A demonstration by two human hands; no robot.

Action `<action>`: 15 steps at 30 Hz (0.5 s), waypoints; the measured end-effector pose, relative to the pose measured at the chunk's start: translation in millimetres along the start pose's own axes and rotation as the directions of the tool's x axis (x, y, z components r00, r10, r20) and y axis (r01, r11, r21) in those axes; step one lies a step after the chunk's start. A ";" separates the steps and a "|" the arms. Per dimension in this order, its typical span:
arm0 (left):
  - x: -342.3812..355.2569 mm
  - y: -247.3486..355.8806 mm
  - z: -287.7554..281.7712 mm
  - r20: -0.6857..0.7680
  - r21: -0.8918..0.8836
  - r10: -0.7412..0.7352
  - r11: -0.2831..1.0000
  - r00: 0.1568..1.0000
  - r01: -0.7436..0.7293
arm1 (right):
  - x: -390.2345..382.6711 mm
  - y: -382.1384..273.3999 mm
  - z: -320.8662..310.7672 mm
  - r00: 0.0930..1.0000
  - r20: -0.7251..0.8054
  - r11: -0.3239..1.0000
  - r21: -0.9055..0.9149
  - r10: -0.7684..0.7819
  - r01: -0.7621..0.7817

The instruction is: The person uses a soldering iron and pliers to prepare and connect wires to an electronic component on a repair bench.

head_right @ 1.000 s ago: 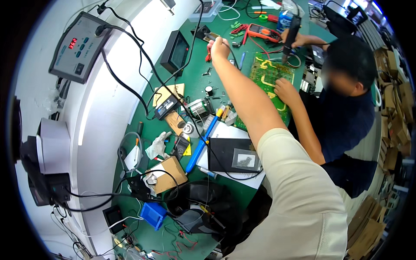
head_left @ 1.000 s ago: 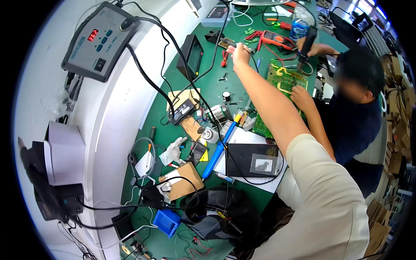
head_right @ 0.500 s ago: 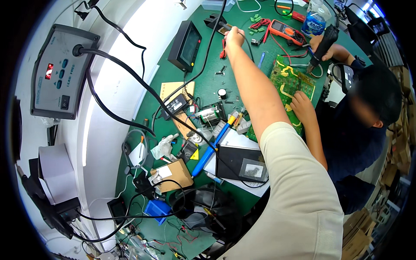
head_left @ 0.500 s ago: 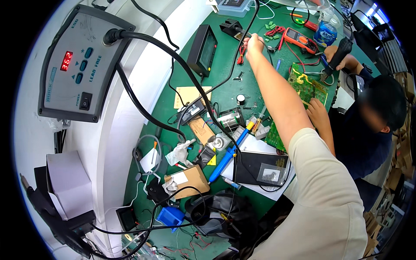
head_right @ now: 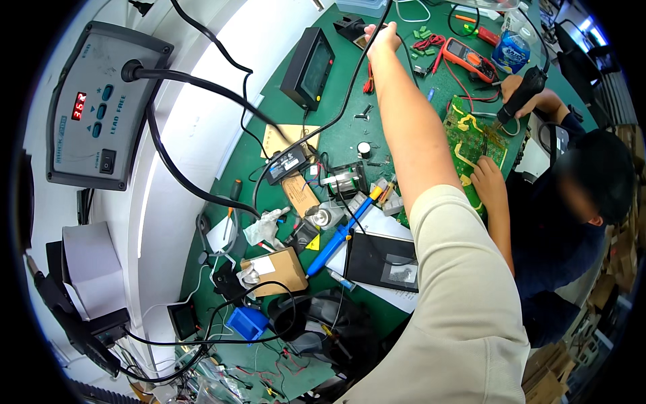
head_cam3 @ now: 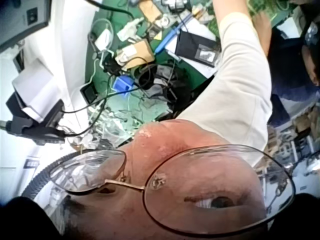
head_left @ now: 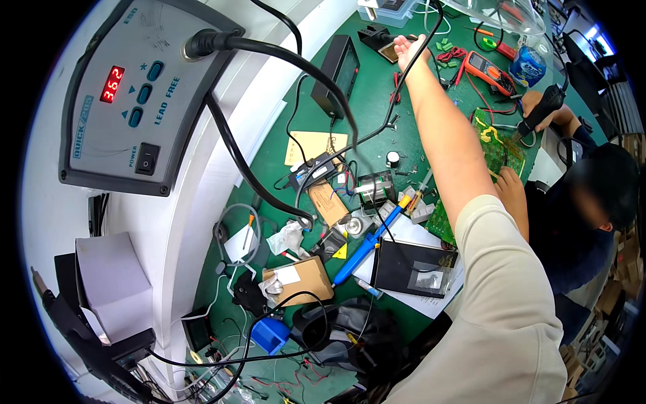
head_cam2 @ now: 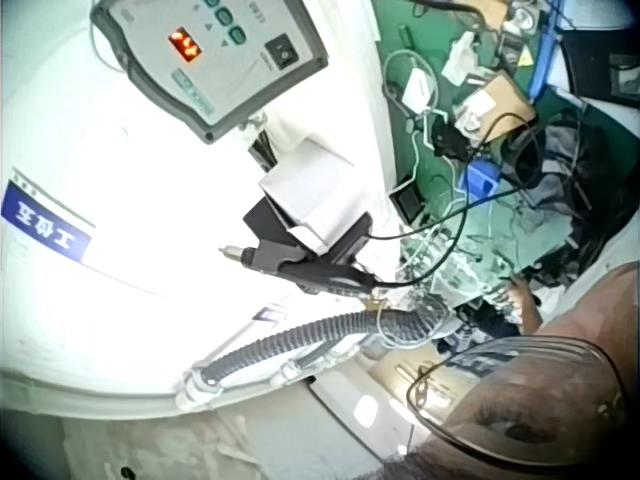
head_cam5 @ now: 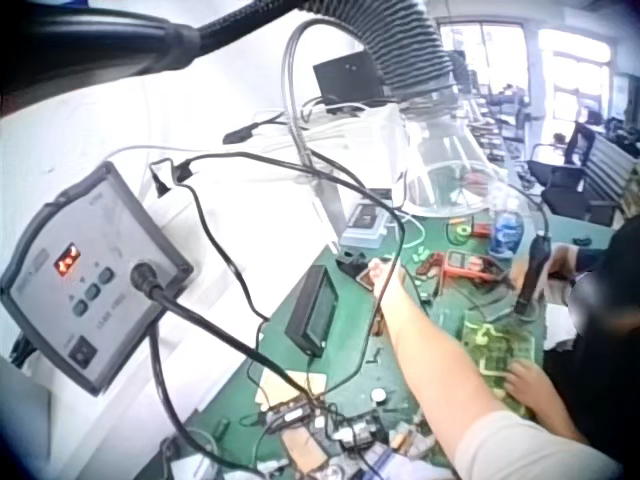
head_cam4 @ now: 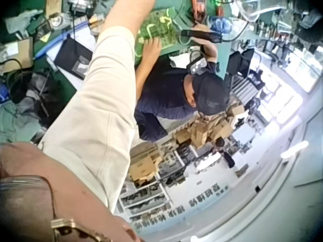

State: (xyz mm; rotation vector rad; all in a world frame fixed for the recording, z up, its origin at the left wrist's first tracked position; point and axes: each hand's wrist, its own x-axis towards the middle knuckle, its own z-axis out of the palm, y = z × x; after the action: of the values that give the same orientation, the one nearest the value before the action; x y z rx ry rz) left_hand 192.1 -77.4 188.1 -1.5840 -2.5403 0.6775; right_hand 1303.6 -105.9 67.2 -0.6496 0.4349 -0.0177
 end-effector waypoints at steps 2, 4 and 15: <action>11.4 7.6 -4.9 -0.052 -0.109 0.075 0.991 0.996 -0.081 | 15.9 -8.6 -2.7 0.990 0.122 0.994 -0.095 0.072 -0.061; 2.4 2.9 3.8 -0.069 -0.018 0.000 1.000 0.998 -0.001 | -6.3 2.5 -1.1 0.963 0.110 0.950 -0.221 0.248 -0.219; 8.6 19.6 11.3 -0.172 -0.502 0.330 0.782 0.928 -0.371 | -180.8 -96.0 -81.6 0.815 0.435 0.561 -0.810 0.384 0.168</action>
State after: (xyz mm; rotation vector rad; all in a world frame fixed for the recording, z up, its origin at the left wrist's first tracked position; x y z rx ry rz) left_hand 201.2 -66.3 168.7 -2.2367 -2.5264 -0.1041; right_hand 1118.0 -203.0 135.7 -1.5256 -0.1665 0.5491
